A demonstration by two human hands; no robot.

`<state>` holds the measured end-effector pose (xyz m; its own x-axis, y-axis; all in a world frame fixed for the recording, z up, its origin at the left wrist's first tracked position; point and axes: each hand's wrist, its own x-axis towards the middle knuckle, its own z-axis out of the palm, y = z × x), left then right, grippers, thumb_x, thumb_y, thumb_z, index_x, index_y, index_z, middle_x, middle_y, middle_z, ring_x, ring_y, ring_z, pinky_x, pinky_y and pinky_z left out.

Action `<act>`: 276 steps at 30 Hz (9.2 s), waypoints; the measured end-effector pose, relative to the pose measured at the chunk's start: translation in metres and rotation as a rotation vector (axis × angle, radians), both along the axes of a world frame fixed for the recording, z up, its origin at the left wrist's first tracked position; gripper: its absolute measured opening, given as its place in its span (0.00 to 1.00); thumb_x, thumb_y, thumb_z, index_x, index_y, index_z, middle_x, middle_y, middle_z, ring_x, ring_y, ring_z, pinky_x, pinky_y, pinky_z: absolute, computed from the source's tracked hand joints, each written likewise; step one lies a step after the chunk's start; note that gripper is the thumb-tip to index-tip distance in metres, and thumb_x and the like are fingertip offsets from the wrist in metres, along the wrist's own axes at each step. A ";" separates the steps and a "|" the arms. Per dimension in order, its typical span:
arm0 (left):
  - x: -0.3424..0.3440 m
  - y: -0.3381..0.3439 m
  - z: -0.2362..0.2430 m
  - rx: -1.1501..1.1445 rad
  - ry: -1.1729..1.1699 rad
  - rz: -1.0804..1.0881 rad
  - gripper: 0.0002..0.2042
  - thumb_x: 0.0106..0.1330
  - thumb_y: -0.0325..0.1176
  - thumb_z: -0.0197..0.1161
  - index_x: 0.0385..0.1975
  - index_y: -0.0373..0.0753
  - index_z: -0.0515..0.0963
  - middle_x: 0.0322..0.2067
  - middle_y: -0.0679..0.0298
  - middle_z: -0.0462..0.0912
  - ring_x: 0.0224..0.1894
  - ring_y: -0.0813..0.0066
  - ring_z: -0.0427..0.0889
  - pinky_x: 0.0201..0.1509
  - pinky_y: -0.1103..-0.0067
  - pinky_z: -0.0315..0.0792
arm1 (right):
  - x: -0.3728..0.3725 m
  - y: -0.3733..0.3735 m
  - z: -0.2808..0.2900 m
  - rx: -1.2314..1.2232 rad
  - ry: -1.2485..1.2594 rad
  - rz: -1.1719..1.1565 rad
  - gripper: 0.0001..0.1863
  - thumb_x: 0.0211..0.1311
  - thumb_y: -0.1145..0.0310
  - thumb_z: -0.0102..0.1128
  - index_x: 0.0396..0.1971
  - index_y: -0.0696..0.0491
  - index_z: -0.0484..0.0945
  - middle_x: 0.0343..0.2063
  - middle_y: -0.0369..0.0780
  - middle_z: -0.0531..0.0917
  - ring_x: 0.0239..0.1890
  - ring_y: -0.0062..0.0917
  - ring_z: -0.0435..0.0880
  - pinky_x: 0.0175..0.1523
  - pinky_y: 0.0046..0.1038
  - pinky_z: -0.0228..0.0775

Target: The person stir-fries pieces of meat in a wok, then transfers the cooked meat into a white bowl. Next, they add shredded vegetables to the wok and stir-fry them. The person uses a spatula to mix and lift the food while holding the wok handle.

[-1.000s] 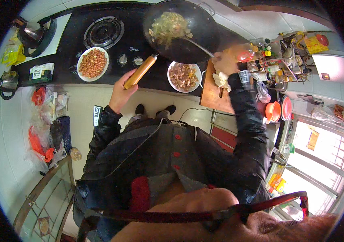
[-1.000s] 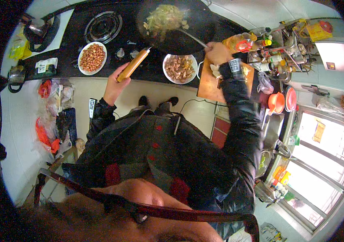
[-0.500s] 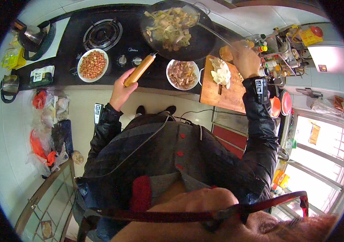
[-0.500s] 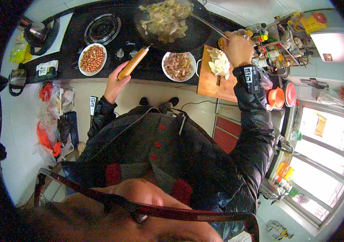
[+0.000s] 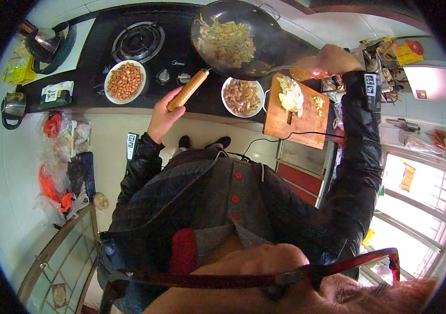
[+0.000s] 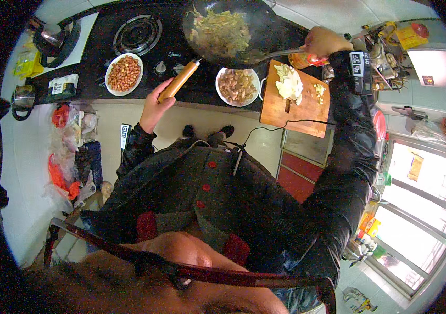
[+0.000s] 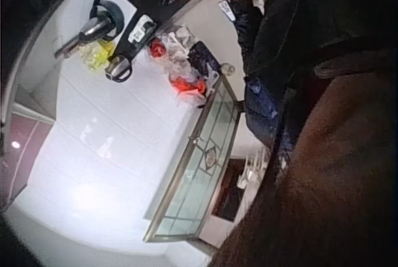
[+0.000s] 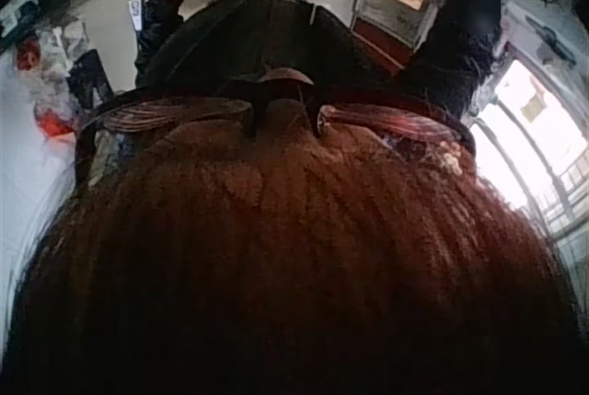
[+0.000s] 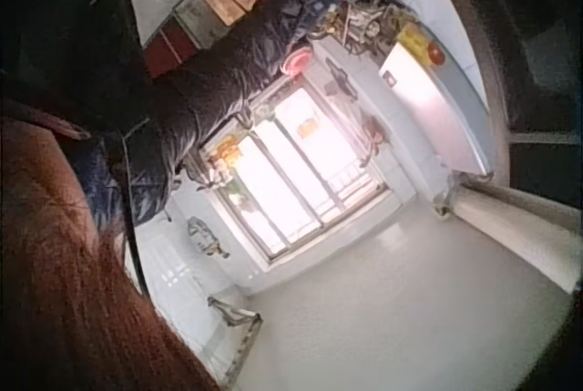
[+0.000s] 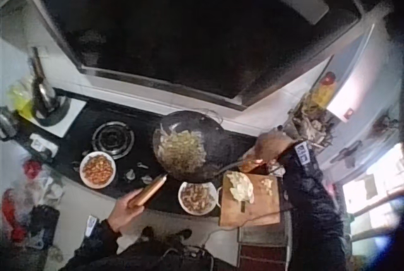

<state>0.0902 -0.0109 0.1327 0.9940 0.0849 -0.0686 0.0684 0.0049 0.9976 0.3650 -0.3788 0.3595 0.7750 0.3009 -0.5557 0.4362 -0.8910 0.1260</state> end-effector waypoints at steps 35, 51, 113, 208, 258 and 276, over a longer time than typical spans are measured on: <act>0.002 0.004 0.001 -0.026 0.021 0.009 0.28 0.58 0.21 0.63 0.62 0.34 0.70 0.48 0.67 0.78 0.41 0.85 0.74 0.44 0.85 0.71 | 0.011 -0.028 -0.021 -0.046 -0.532 0.155 0.14 0.49 0.62 0.64 0.35 0.51 0.84 0.32 0.47 0.85 0.38 0.41 0.86 0.41 0.40 0.78; 0.003 0.008 0.004 0.045 0.052 0.004 0.29 0.56 0.21 0.63 0.62 0.36 0.70 0.50 0.66 0.78 0.46 0.83 0.75 0.51 0.84 0.71 | -0.058 -0.041 -0.102 0.284 -0.608 -0.118 0.14 0.60 0.55 0.60 0.44 0.40 0.83 0.29 0.46 0.85 0.32 0.41 0.85 0.35 0.41 0.78; 0.002 0.011 -0.001 0.055 0.012 0.004 0.28 0.58 0.24 0.65 0.62 0.35 0.70 0.47 0.64 0.80 0.40 0.83 0.76 0.44 0.84 0.73 | -0.018 -0.004 -0.040 0.334 0.221 -0.029 0.13 0.62 0.59 0.56 0.29 0.53 0.82 0.13 0.35 0.74 0.12 0.20 0.70 0.19 0.29 0.64; 0.008 0.022 0.004 0.095 0.022 -0.072 0.29 0.57 0.25 0.63 0.62 0.34 0.69 0.45 0.61 0.80 0.38 0.80 0.77 0.43 0.82 0.73 | -0.194 0.032 -0.130 0.535 -0.349 -0.369 0.15 0.61 0.65 0.55 0.47 0.52 0.79 0.31 0.54 0.83 0.37 0.51 0.82 0.41 0.47 0.74; 0.014 0.029 0.001 0.134 -0.050 -0.105 0.29 0.57 0.26 0.64 0.62 0.33 0.69 0.44 0.62 0.80 0.39 0.81 0.77 0.42 0.83 0.73 | -0.190 0.069 -0.141 0.462 -0.407 -0.278 0.12 0.59 0.65 0.55 0.42 0.50 0.78 0.26 0.52 0.83 0.33 0.49 0.84 0.37 0.48 0.75; 0.013 0.031 -0.009 0.045 -0.066 -0.113 0.30 0.57 0.26 0.68 0.62 0.33 0.69 0.48 0.61 0.80 0.42 0.81 0.77 0.45 0.82 0.75 | -0.083 0.029 0.033 0.369 -0.429 -0.002 0.13 0.55 0.68 0.64 0.41 0.52 0.83 0.33 0.43 0.86 0.36 0.35 0.85 0.42 0.34 0.76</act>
<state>0.1032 0.0200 0.1239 0.9997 -0.0260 -0.0016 0.0005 -0.0442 0.9990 0.2816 -0.3493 0.3929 0.9093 0.4133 -0.0494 0.4124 -0.9106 -0.0281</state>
